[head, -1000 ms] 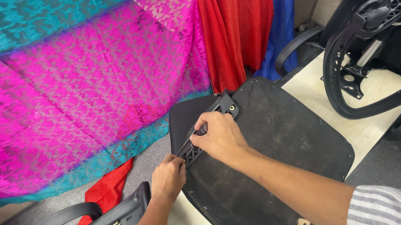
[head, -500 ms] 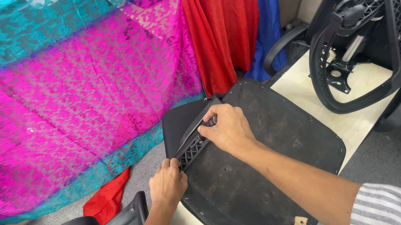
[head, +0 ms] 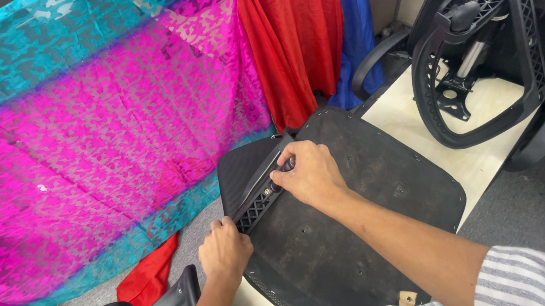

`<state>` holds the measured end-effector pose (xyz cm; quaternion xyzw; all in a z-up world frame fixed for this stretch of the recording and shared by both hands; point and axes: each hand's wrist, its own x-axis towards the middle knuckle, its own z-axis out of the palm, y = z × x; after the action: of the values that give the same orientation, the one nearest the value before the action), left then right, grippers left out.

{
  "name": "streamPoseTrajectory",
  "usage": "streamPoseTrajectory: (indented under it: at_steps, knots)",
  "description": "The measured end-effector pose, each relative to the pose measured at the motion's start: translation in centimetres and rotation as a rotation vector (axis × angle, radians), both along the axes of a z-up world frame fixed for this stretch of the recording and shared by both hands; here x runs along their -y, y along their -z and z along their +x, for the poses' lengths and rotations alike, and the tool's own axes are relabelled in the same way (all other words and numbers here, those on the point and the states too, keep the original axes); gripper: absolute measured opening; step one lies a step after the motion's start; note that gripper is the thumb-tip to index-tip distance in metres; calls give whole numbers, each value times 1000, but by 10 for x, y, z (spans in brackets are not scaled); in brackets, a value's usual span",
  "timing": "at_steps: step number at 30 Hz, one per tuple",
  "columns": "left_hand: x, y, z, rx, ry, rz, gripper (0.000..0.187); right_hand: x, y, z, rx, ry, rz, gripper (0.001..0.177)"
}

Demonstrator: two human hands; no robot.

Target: The person uses a screwdriver to attach a black plastic armrest bracket to a chair seat. They align the bracket, insert screws, and tighten them to secure the armrest in place.

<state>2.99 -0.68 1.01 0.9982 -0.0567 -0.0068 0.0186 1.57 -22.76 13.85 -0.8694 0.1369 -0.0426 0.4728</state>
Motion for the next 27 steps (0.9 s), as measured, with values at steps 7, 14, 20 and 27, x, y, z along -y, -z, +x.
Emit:
streamPoseTrajectory:
  at_steps: [7,14,20,27]
  knots:
    - [-8,13,2,-42,1,67,24,6,5,-3,-15,-1,21,26]
    - [3,-9,-5,-105,-142,129,46,10,4,-6,-36,5,26,25]
    - [-1,-1,-9,-24,55,157,18,22,7,-2,-45,17,40,25]
    - [-10,24,3,-30,52,244,15,26,13,5,-51,-9,-1,24]
